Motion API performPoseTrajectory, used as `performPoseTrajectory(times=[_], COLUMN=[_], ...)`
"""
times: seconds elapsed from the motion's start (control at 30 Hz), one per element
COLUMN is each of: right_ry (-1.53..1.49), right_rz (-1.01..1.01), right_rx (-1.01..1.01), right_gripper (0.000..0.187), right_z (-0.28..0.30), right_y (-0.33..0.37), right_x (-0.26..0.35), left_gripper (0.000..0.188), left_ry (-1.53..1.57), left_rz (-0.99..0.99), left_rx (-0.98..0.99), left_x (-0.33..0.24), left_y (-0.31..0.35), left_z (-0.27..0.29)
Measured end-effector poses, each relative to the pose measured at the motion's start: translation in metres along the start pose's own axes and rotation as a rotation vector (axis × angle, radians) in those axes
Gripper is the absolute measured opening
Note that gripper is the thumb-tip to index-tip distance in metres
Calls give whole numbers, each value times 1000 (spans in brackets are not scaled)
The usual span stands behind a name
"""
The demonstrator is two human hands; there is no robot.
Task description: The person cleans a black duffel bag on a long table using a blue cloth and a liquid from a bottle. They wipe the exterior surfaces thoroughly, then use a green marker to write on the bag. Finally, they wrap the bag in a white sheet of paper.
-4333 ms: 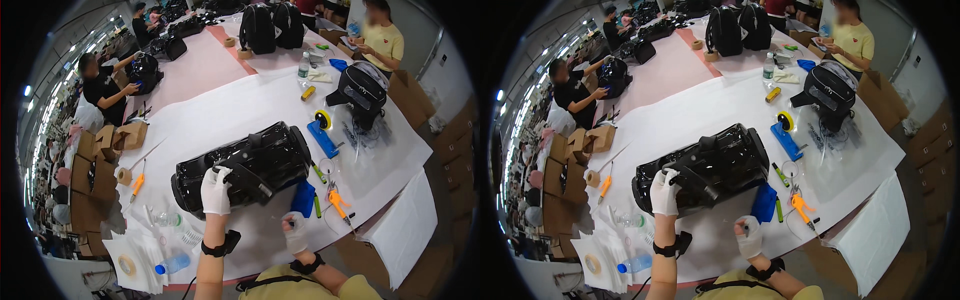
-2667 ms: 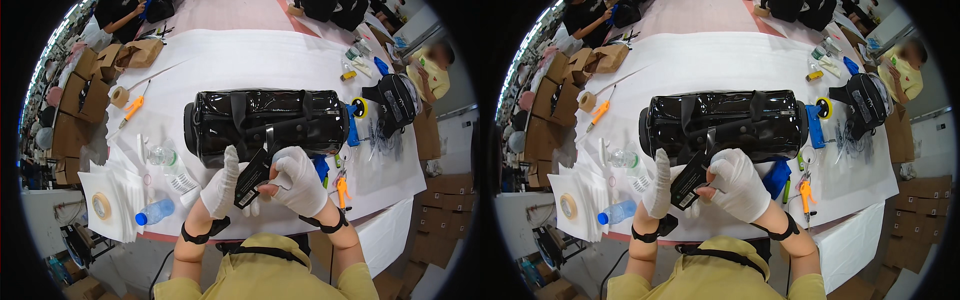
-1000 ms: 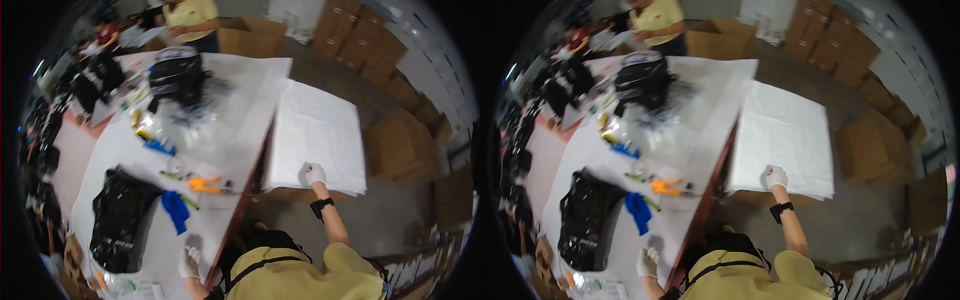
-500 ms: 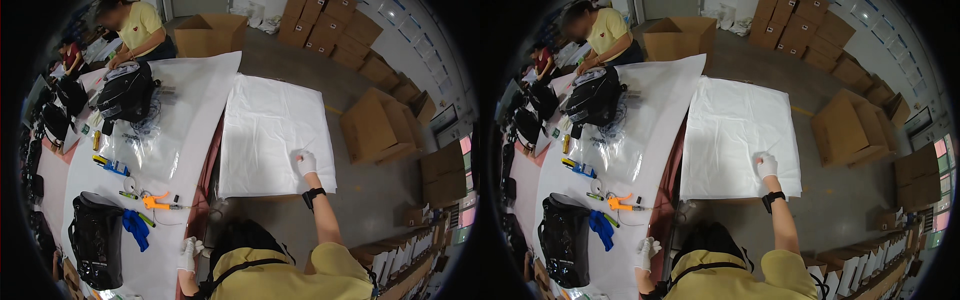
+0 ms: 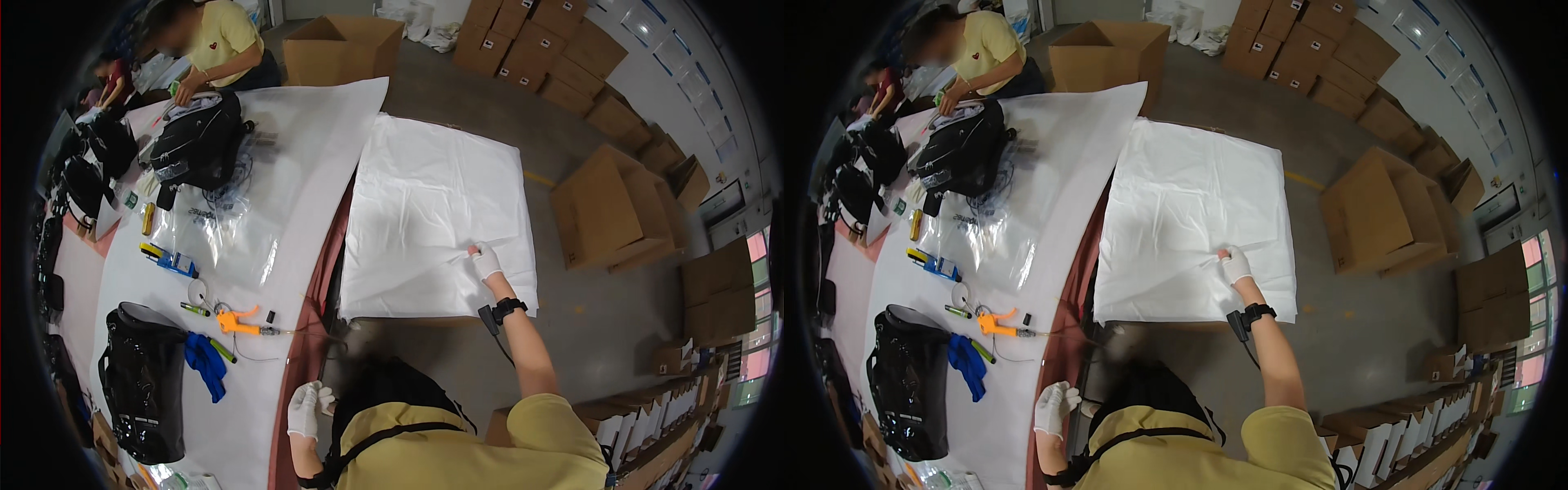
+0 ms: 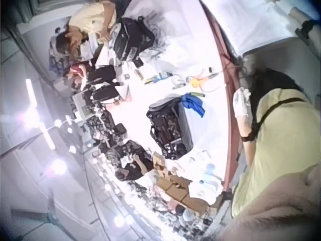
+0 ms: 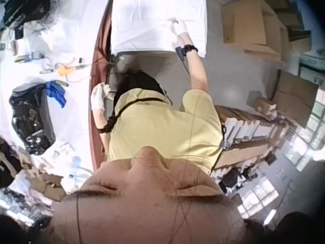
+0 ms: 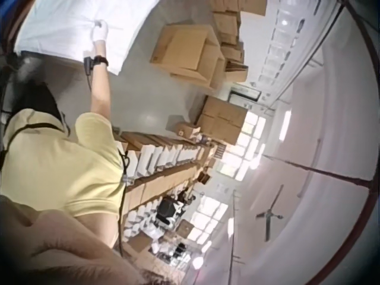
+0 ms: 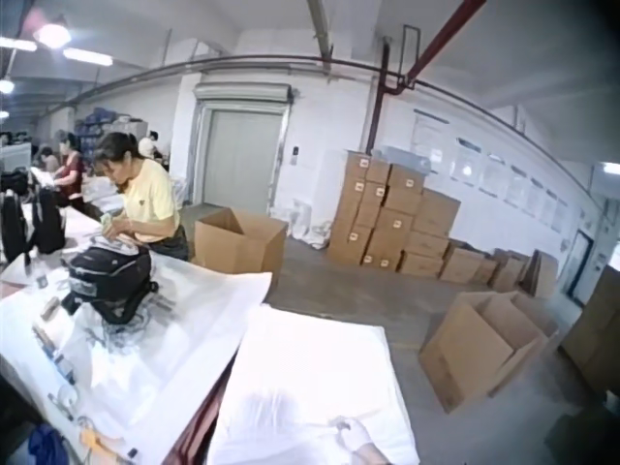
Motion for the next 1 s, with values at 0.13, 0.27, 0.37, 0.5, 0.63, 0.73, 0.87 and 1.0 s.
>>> performPoseTrajectory(times=[0.13,0.27,0.37,0.5,0.63,0.73,0.87,1.0], right_ry=[711,119,-240,-352,-442,-227,71,-159], right_rz=[230,91,160,394,755,893,1029,946], right_rx=[388,692,674,664,388,437,564,629], right_gripper=[23,18,18,18,20,39,73,82], right_z=[-38,-105,-150,-151,-114,-84,-93,-126], right_y=[42,115,158,196,196,210,251,273], right_x=[24,112,205,294,313,314,312,317], left_gripper=[28,41,64,24,22,30,29,20], left_ry=[-189,-318,-226,-610,-195,460,465,553], left_rz=[-13,209,-506,-496,-475,-227,-239,-254], left_rx=[158,411,121,-262,-353,-320,-360,-420], left_x=[-4,-5,-11,-65,-86,-117,-125,-111], left_y=[-4,-4,-28,-50,-47,-23,-6,0], left_z=[-23,-82,-108,-91,-43,-26,2,21])
Point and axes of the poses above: each hand's wrist, its own y-axis away from the middle knuckle, its own z-axis out of the back of the hand, x = y × z, the point moved 4 cm from there along -y, towards the middle knuckle, and after that the axes turned 8 degrees about -y, right-handed, at the moved point
